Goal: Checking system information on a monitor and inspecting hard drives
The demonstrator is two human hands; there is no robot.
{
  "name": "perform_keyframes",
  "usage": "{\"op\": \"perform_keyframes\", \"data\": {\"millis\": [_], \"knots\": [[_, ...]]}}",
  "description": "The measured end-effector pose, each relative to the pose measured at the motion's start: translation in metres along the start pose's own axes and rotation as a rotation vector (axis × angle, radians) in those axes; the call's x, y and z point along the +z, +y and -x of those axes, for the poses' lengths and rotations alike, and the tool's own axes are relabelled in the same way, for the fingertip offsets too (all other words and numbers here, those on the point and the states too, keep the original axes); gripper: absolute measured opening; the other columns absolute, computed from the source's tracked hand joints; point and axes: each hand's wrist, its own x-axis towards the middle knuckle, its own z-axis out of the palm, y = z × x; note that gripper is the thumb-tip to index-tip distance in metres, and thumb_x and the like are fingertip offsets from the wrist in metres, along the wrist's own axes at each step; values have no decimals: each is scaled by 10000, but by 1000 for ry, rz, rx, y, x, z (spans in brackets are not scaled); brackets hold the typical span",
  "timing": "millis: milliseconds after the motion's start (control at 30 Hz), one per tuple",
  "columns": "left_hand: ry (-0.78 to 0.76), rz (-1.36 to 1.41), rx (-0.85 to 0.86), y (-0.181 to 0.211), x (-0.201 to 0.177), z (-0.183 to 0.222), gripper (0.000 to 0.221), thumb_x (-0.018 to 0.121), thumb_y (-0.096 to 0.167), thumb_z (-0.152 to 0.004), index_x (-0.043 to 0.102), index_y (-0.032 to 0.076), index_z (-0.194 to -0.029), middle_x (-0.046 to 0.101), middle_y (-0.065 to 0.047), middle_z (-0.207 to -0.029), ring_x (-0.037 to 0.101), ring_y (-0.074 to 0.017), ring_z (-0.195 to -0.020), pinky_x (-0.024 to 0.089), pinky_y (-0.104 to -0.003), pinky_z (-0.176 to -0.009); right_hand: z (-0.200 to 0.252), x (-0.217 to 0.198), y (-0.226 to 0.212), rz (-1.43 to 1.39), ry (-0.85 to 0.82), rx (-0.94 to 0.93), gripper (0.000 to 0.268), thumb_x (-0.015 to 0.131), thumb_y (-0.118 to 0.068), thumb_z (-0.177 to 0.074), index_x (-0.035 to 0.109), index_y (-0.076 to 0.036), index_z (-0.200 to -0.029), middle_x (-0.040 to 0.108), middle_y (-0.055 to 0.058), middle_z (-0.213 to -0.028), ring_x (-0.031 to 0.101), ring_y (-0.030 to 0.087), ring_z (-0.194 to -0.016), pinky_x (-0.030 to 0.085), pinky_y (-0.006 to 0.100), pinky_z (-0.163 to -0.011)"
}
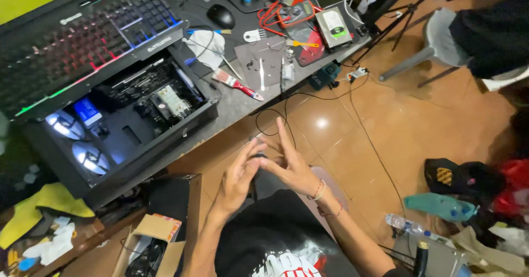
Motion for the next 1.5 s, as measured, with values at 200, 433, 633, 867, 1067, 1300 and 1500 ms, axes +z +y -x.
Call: {"op": "perform_keyframes", "data": {"millis": [200,433,633,867,1067,1300,1500], "knots": [[115,-15,-11,-14,-1,-27,396,478,294,-831,514,96,-1172,595,-130,-1084,599,-261,-943,471,-379,-816,14,-46,7,43,312,182,795,546,-171,-808,-8,-136,-1378,447,236,-1215,606,275,-900,510,312,-720],[42,8,-36,-17,19,-47,310,497,271,-837,580,75,-1061,640,-122,-979,633,-247,-865,504,-331,-731,5,-64,19,-39,396,296,765,525,-191,-803,22,-131,-1376,487,211,-1190,615,301,-873,502,353,-715],[158,28,-39,-19,10,-78,291,500,286,-834,601,87,-1020,656,-109,-946,644,-231,-833,509,-314,-701,-38,-85,16,-15,349,310,760,517,-187,-809,8,-96,-1366,487,219,-1173,610,312,-872,502,362,-701],[235,58,-81,-27,8,-140,282,488,271,-847,599,65,-1005,658,-130,-926,640,-251,-832,512,-325,-705,-96,-147,29,46,408,356,707,493,-131,-816,42,-80,-1359,504,205,-1150,597,317,-902,491,357,-712],[331,93,-145,-57,19,-223,278,462,256,-856,590,76,-1025,654,-136,-950,635,-258,-857,507,-341,-722,-160,-238,78,181,403,437,752,562,-157,-793,78,-73,-1361,503,193,-1157,556,277,-982,468,363,-774],[337,115,-195,-55,53,-298,271,477,261,-851,584,77,-1020,646,-138,-949,629,-248,-849,495,-333,-738,-227,-347,114,674,535,276,894,705,-175,-715,93,31,-1333,349,273,-1245,357,371,-1173,335,442,-946],[335,66,-249,-51,74,-326,279,495,269,-840,588,80,-1022,640,-143,-954,621,-257,-848,486,-340,-749,-271,-386,140,907,519,208,1136,845,-305,-537,121,70,-1327,251,289,-1302,246,405,-1244,149,445,-1053]]}}
